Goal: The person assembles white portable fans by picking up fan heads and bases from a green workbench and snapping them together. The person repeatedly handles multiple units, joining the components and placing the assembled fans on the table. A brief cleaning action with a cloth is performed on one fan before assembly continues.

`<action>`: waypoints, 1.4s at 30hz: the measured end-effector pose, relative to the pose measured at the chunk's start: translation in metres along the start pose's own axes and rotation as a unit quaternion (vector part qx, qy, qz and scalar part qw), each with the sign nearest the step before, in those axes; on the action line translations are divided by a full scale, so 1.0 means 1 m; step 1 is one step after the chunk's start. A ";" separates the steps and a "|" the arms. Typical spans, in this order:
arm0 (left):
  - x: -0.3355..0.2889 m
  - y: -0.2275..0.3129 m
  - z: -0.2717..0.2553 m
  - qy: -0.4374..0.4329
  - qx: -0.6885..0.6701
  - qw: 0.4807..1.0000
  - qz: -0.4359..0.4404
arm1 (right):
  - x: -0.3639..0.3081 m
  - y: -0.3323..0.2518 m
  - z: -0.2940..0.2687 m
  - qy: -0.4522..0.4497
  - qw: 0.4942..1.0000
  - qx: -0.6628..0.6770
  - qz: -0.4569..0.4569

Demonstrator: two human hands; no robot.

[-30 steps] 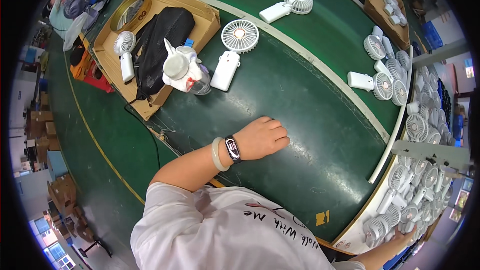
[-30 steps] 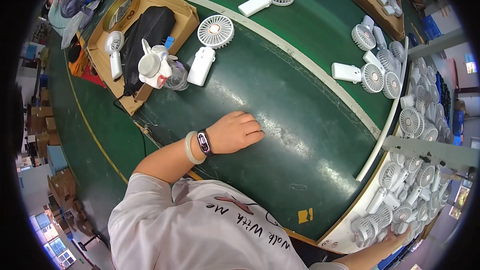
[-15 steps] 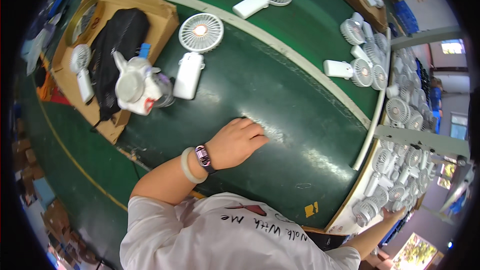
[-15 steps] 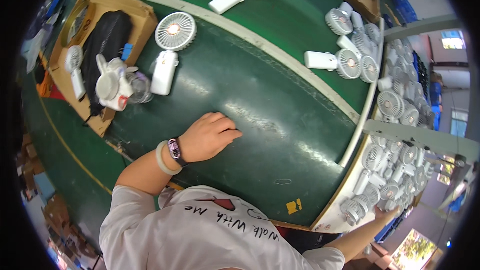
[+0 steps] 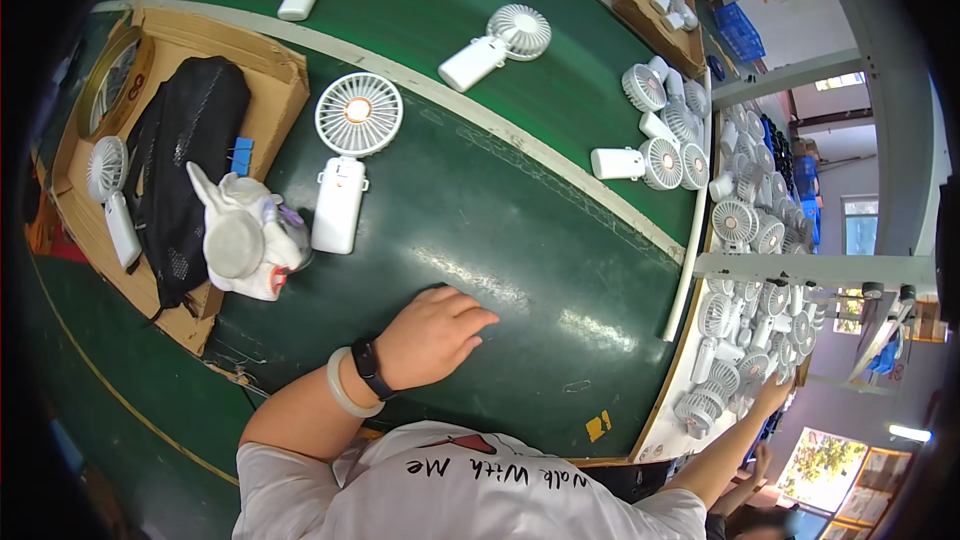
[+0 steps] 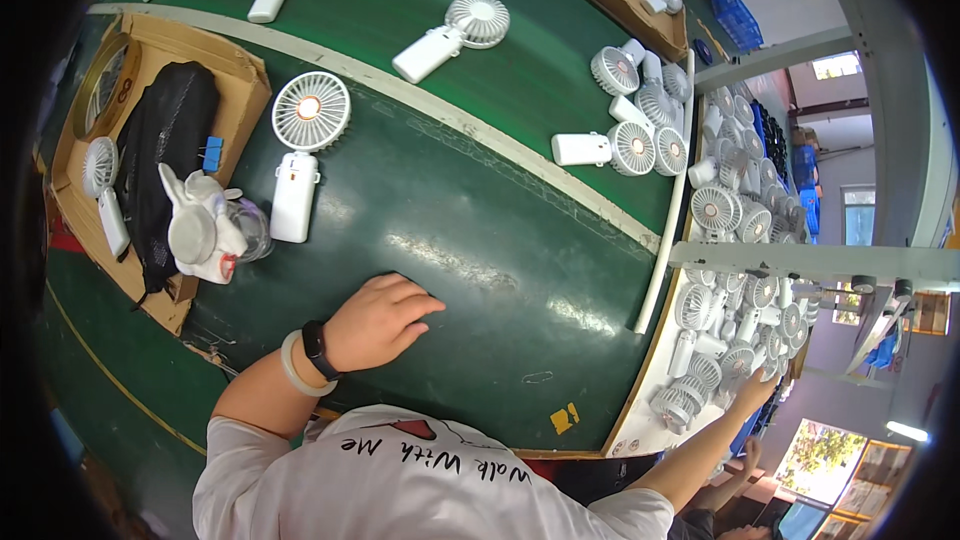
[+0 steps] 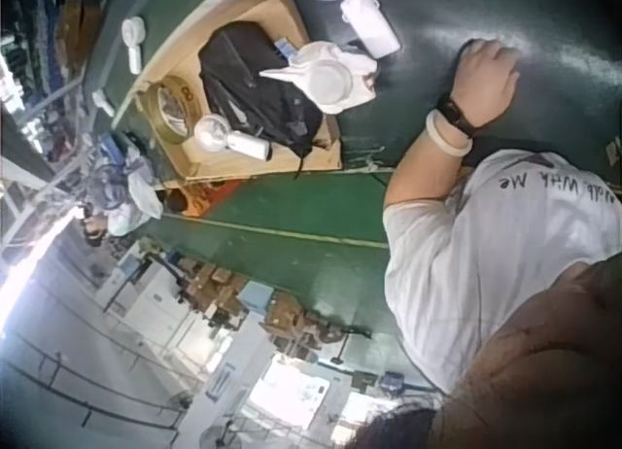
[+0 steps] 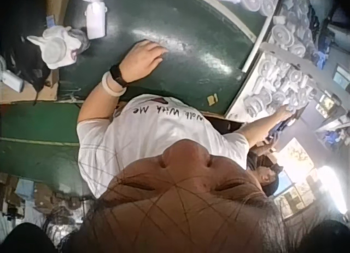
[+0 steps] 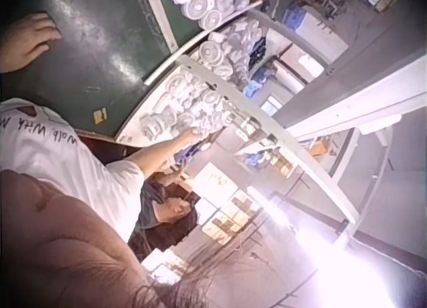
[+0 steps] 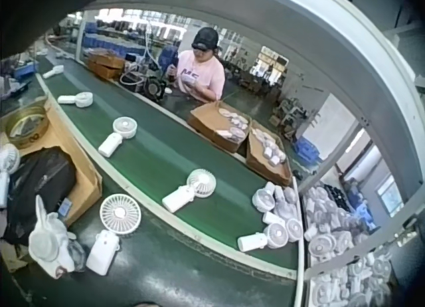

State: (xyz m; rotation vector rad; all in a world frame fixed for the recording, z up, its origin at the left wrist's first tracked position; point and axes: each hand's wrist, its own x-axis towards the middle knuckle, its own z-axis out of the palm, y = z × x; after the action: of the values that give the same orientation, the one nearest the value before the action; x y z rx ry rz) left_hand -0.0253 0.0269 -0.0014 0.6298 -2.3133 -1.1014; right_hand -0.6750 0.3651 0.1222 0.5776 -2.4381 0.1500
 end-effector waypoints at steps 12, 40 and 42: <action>0.001 -0.007 -0.004 0.024 -0.040 0.999 -0.007 | -0.117 -0.420 -0.049 -0.336 0.717 0.576 -0.203; 0.184 -0.065 -0.006 0.234 0.333 0.901 -0.148 | -0.192 -0.491 0.004 -0.438 0.567 0.675 -0.178; 0.209 -0.086 -0.012 0.237 0.381 0.878 -0.167 | -0.191 -0.491 0.001 -0.446 0.557 0.677 -0.178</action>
State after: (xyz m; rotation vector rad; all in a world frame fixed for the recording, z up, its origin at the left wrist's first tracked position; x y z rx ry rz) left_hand -0.1623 -0.1527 -0.0149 1.4477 -2.1675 -0.0478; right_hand -0.3240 -0.0058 -0.0082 2.2050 -2.4333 2.1322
